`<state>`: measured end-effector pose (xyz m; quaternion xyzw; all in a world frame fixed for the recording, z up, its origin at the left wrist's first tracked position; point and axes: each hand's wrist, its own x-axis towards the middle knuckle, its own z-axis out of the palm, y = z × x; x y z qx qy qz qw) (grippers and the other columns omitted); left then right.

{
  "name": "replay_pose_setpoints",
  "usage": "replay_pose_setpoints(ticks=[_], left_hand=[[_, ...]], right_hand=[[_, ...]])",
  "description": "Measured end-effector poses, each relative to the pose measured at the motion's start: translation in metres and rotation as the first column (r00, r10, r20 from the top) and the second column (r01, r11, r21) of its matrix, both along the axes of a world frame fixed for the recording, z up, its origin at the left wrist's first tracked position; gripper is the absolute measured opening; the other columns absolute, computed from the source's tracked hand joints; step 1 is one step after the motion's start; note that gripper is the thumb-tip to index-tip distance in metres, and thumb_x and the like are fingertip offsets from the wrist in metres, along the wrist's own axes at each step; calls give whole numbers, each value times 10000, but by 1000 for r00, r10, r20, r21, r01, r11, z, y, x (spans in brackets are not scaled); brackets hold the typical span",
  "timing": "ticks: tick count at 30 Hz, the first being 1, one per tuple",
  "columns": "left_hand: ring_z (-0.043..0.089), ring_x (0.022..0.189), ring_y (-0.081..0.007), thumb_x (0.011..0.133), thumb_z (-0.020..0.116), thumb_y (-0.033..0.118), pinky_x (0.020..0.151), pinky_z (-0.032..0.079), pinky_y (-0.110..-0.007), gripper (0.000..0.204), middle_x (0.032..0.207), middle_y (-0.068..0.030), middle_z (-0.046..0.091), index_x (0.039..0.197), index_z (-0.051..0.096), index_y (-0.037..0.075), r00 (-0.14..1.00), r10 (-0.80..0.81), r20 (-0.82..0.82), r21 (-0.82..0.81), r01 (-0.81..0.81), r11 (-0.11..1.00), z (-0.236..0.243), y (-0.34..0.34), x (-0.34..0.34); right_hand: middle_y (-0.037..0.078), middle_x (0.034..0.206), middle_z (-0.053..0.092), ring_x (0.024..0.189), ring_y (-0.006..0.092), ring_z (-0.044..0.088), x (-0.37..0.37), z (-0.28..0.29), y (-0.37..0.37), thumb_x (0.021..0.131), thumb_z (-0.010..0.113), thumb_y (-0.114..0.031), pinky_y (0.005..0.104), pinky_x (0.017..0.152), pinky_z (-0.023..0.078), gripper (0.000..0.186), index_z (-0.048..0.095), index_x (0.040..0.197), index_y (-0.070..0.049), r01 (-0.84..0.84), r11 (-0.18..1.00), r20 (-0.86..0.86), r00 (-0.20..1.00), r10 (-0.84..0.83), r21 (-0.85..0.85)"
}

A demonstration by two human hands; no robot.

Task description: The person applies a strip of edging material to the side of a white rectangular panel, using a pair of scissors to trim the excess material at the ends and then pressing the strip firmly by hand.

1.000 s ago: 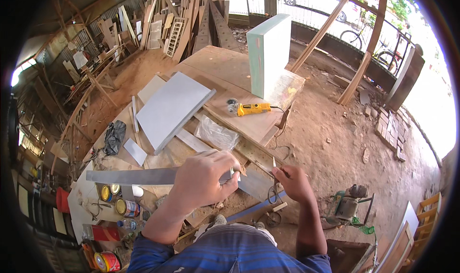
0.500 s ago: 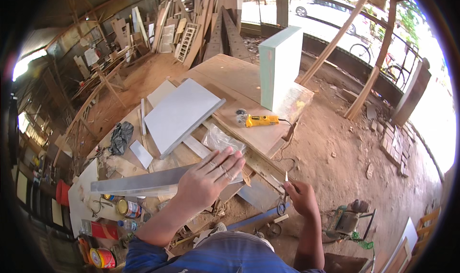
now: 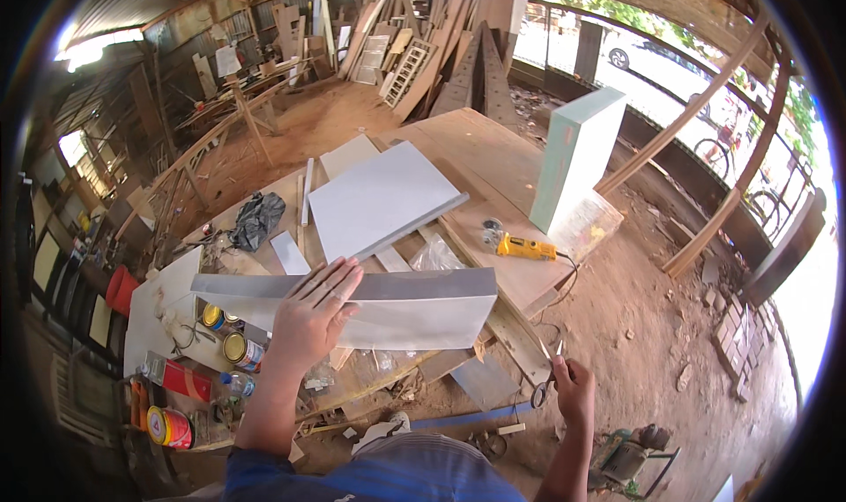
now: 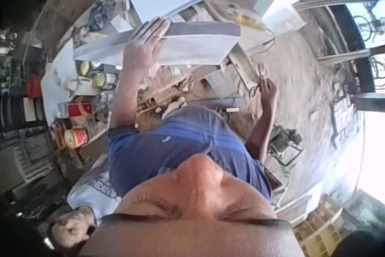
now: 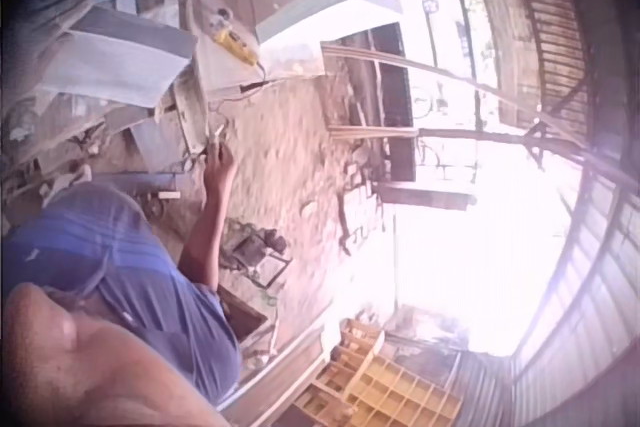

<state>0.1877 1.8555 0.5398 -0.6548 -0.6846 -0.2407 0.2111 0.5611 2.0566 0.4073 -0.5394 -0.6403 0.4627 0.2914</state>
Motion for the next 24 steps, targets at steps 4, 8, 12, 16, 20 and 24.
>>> replay_pose_setpoints(ticks=[4,8,12,16,20,24], left_hand=[[612,1248,-323,882,729,252,1069,479,-460,483,1325,-136,660,1311,641,50,999,14,46,70,-17,997,-4,-12,-14],[677,1105,-304,818,799,336,966,517,-437,496,1201,-115,711,1211,677,59,997,11,83,158,-24,987,-9,-14,-6],[710,976,-285,769,842,382,867,537,-428,509,1095,-96,738,1144,689,73,991,57,119,119,-72,990,-9,-21,-2],[711,974,-280,751,847,412,847,539,-426,543,1089,-94,737,1164,695,96,989,56,140,97,-70,993,-12,-25,-3],[697,1090,-272,760,830,369,923,544,-430,506,1177,-71,730,1184,711,119,998,-11,59,139,3,990,-13,-26,-8],[658,1210,-260,774,807,299,1012,528,-433,439,1250,-46,717,1171,732,128,999,51,-2,158,-50,986,-18,-46,-15]], right_hand=[[-49,647,419,608,58,360,-17,13,26,1040,594,-309,266,547,290,409,520,711,-78,-94,981,-13,995,98,167],[-62,651,399,602,50,341,-51,78,50,1046,578,-278,261,542,268,361,536,742,-90,-154,941,-192,957,218,300],[-73,662,400,601,45,339,-86,125,53,1044,581,-272,247,546,269,333,543,755,-112,-111,925,-459,843,281,362],[-61,701,473,616,38,415,-124,172,68,1035,600,-289,227,554,321,236,621,884,-109,-30,940,-352,923,156,339],[-48,776,577,681,31,524,-139,215,92,1026,619,-323,220,599,412,243,663,966,-92,-8,899,-660,676,328,438],[-65,690,514,595,28,446,-170,195,94,1032,616,-325,227,527,332,287,650,884,-81,148,867,-542,826,156,475]])
